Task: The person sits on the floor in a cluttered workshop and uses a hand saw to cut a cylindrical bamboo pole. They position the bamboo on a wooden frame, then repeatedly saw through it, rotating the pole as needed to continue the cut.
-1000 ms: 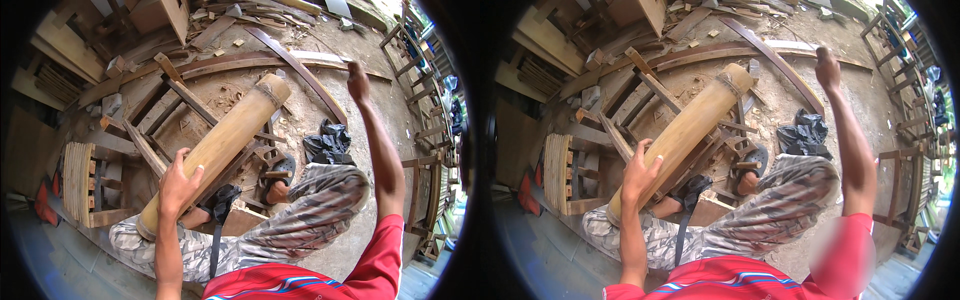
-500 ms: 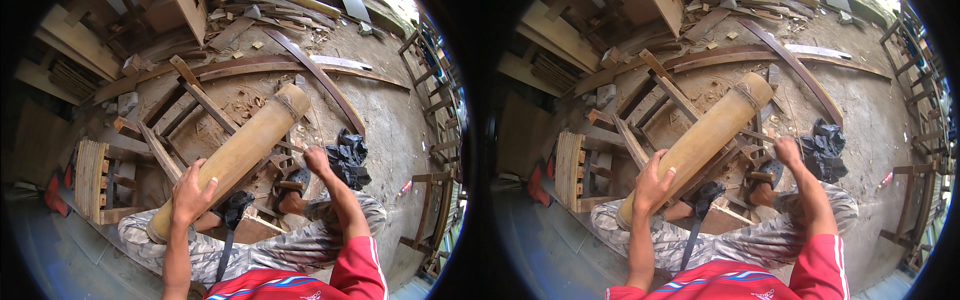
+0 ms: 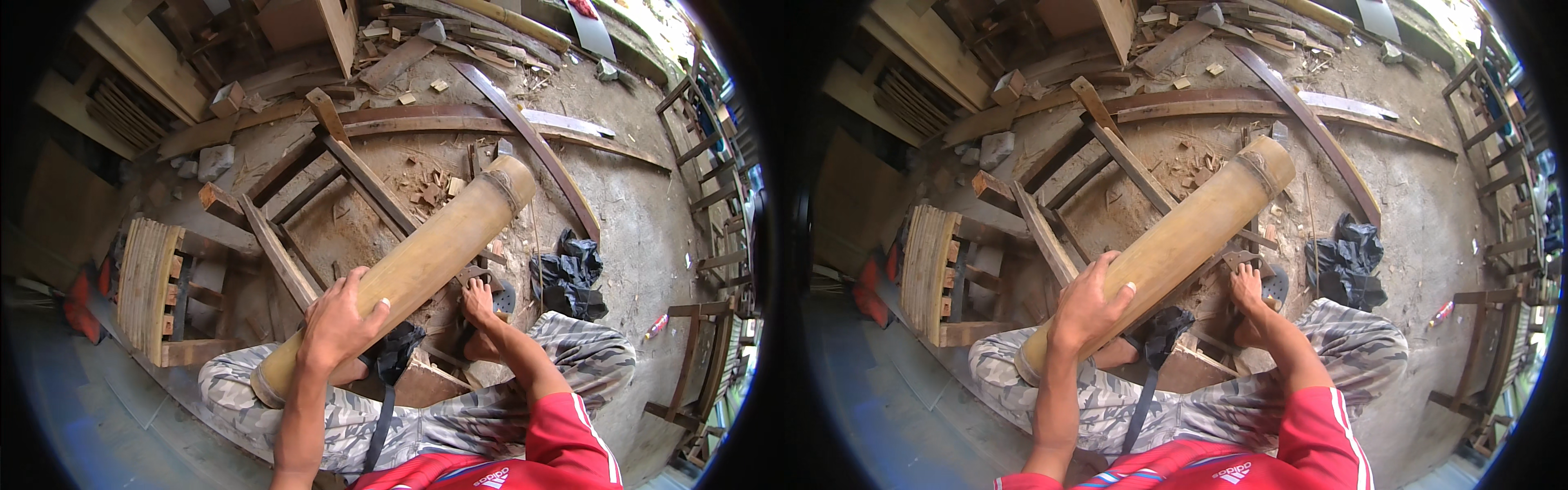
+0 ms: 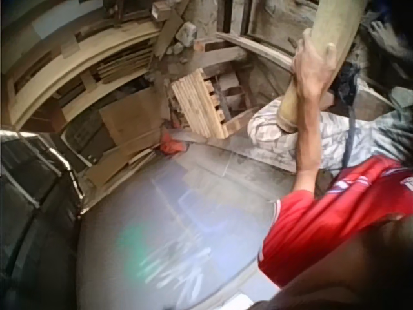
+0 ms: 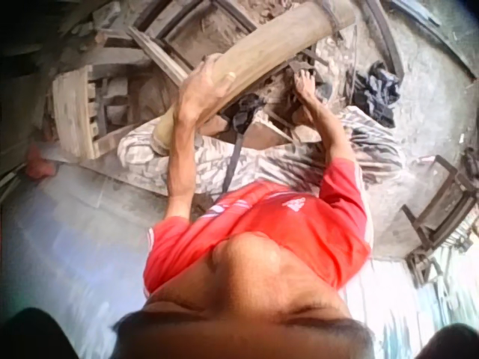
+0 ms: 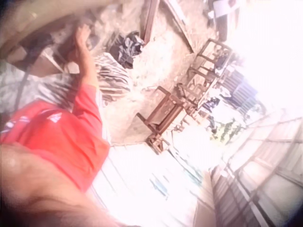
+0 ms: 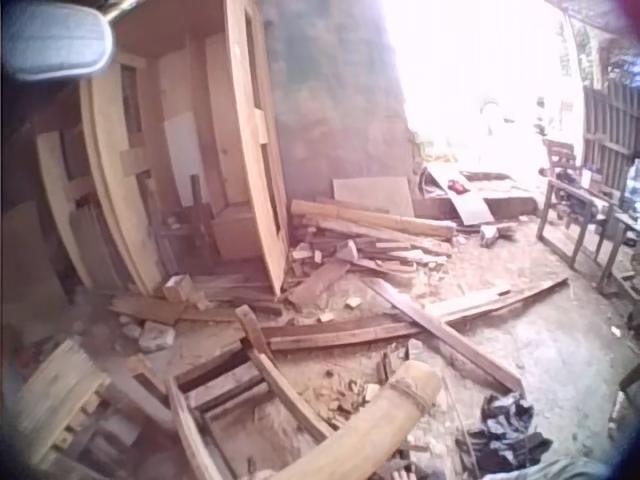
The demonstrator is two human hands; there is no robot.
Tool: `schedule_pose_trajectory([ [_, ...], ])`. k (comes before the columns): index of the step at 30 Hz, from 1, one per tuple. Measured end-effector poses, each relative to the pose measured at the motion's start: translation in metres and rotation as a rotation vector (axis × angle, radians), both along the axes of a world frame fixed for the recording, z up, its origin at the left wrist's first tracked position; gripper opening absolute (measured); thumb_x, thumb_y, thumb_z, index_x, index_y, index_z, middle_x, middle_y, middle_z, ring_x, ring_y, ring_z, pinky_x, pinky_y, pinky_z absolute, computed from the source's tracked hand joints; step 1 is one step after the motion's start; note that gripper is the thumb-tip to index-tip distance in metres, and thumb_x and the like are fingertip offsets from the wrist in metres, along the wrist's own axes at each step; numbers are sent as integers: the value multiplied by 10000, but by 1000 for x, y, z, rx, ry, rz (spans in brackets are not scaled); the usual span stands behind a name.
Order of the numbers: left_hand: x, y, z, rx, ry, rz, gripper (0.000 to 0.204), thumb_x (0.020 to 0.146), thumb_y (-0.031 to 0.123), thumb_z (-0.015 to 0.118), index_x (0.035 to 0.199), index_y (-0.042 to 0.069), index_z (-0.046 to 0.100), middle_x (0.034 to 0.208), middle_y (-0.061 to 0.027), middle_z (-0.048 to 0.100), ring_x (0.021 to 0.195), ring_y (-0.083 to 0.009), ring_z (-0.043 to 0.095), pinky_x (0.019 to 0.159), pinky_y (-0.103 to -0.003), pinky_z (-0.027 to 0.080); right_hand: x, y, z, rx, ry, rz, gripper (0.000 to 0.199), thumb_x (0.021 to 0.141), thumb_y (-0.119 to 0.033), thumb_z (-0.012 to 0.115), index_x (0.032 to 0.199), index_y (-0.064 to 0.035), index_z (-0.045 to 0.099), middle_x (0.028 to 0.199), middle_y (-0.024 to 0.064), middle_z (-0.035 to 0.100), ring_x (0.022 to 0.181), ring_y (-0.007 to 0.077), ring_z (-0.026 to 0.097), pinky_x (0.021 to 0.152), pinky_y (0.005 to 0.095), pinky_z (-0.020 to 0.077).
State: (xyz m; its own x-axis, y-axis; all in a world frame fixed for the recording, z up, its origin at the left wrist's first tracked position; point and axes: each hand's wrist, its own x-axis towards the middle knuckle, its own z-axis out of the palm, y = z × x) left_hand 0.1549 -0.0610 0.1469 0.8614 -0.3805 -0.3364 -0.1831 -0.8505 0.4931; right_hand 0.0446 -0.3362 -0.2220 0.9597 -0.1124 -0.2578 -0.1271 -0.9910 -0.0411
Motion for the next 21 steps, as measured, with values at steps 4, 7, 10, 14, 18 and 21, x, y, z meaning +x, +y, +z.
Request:
schedule_pose_trajectory([
  [4, 2, -4, -7, -71, 15, -7, 638, 899, 436, 648, 1424, 96, 519, 1286, -229, 667, 1198, -421, 637, 1036, -495, 487, 4, -19, -23, -9, -24, -199, 304, 904, -228, 617, 1163, -70, 602, 1076, 149, 685, 1092, 313, 619, 921, 444, 431],
  [7, 3, -2, -9, -83, 9, -3, 692, 890, 478, 642, 1445, 88, 504, 1263, -257, 659, 1195, -441, 629, 1060, -515, 466, 13, -25, -17, -5, 43, -186, 442, 881, -235, 642, 1259, -33, 533, 1005, 156, 744, 1039, 334, 692, 957, 483, 423],
  [10, 3, 3, -13, -68, 22, 13, 732, 883, 510, 632, 1444, 57, 503, 1285, -269, 641, 1226, -433, 613, 1080, -532, 441, 22, -21, 10, 55, -7, -191, 575, 862, -244, 650, 1360, -18, 473, 1052, 170, 762, 1060, 361, 708, 986, 499, 436],
  [14, 5, 4, -13, -74, 18, -7, 744, 885, 518, 627, 1446, 47, 498, 1278, -279, 638, 1218, -438, 612, 1083, -534, 436, 36, -52, 47, 176, -72, -226, 540, 966, -315, 614, 1388, -22, 451, 819, 203, 742, 816, 410, 720, 859, 527, 481],
  [18, 5, 2, -14, -93, 28, -19, 743, 888, 526, 619, 1447, 51, 496, 1272, -286, 635, 1211, -440, 613, 1089, -544, 420, 18, -105, 96, 117, -80, -142, 287, 984, -299, 641, 1212, -152, 549, 718, 199, 696, 689, 431, 695, 633, 564, 506],
  [21, 3, 2, -17, -108, 19, -9, 744, 889, 527, 616, 1450, 54, 494, 1267, -284, 636, 1212, -438, 612, 1086, -556, 412, 6, -142, 143, 16, -14, -190, 176, 996, -290, 629, 1137, -186, 612, 734, 189, 692, 700, 441, 692, 614, 565, 519],
])
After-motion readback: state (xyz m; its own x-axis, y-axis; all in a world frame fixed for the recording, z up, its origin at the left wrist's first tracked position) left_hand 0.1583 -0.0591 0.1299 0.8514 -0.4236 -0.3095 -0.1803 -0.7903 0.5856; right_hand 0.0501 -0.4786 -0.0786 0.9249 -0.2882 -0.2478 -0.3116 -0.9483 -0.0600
